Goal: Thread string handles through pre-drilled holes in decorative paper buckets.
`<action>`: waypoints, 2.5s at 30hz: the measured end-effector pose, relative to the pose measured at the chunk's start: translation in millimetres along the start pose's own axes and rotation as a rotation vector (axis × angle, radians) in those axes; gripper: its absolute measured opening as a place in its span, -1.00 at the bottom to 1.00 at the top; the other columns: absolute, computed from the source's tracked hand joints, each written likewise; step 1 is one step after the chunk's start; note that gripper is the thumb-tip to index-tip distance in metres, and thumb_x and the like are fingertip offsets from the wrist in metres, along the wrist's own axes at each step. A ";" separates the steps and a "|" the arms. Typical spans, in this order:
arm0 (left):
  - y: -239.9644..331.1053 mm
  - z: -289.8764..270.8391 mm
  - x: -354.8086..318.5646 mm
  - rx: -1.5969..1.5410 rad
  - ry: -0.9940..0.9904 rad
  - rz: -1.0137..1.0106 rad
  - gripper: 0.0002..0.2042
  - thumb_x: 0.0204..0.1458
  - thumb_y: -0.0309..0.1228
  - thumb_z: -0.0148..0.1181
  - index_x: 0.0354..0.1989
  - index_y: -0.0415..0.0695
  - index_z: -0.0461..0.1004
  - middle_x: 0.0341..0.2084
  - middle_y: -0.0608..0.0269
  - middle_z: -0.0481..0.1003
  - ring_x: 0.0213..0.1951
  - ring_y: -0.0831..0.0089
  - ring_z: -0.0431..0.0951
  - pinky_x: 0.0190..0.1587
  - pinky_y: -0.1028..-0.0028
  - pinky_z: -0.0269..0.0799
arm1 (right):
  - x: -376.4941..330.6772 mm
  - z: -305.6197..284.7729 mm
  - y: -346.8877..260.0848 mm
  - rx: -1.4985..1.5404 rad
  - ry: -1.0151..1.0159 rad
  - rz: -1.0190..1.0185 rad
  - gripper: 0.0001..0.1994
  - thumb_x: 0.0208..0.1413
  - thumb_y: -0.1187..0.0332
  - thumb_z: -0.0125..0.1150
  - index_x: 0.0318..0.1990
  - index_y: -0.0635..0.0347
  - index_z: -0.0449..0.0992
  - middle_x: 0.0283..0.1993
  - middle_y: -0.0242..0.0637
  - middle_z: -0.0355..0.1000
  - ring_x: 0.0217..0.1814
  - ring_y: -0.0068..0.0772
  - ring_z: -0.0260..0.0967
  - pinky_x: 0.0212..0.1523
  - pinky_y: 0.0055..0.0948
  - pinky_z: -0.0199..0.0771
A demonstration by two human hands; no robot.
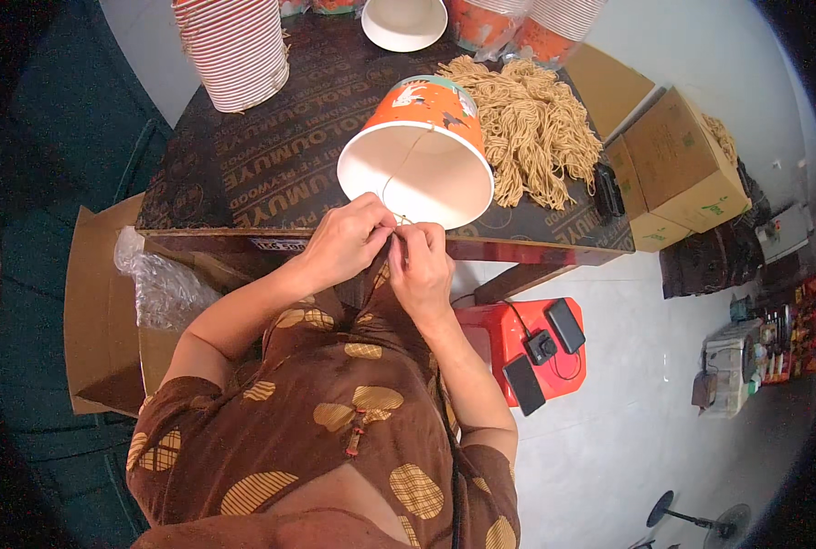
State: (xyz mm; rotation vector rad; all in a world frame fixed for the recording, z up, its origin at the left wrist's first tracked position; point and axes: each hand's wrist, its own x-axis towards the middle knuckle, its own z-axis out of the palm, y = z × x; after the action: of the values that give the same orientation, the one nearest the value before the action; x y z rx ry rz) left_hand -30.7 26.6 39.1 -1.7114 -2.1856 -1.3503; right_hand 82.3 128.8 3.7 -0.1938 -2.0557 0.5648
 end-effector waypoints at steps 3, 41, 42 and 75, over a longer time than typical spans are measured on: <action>0.7 0.0 1.3 0.008 -0.007 0.009 -0.94 -0.04 -0.62 0.17 -0.37 -0.27 0.46 -0.40 0.04 0.46 -0.39 0.01 0.54 -0.38 0.22 0.45 | 0.3 0.4 1.2 -0.010 -0.018 0.003 -0.82 -0.03 0.61 0.26 -0.24 0.29 0.47 -0.29 -0.13 0.37 -0.45 -0.16 0.43 -0.51 -0.31 0.45; 8.9 15.3 -12.7 -0.115 0.094 -0.084 -0.76 0.01 -0.66 0.10 -0.12 -0.26 0.50 -0.38 0.02 0.51 -0.38 0.17 0.57 -0.32 0.33 0.48 | 8.3 -8.6 -5.9 0.098 -0.112 0.208 -0.90 0.06 0.57 0.17 -0.25 0.30 0.46 -0.32 -0.08 0.35 -0.37 -0.04 0.42 -0.37 -0.22 0.43; 8.5 15.5 -12.8 -0.115 0.093 -0.085 -0.76 0.01 -0.66 0.10 -0.12 -0.26 0.50 -0.38 0.02 0.51 -0.38 0.17 0.57 -0.32 0.33 0.48 | 8.2 -8.3 -5.6 0.098 -0.112 0.209 -0.90 0.06 0.57 0.17 -0.25 0.30 0.46 -0.32 -0.08 0.35 -0.37 -0.04 0.42 -0.37 -0.22 0.43; 14.8 -11.5 13.4 0.388 -0.119 0.335 -0.70 -0.19 -0.59 0.17 -0.18 -0.20 0.47 -0.28 0.22 0.44 -0.26 0.22 0.50 -0.40 0.29 0.54 | 3.7 -17.6 -5.5 -0.019 -0.033 0.102 -0.82 0.01 0.63 0.16 -0.20 0.29 0.47 -0.26 -0.08 0.36 -0.36 -0.02 0.42 -0.39 -0.21 0.46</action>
State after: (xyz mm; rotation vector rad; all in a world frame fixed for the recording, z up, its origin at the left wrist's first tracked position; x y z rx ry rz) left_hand -29.1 29.4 61.9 -1.9190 -1.9307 -0.7107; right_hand 95.7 130.8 16.8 -0.3034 -2.0929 0.6143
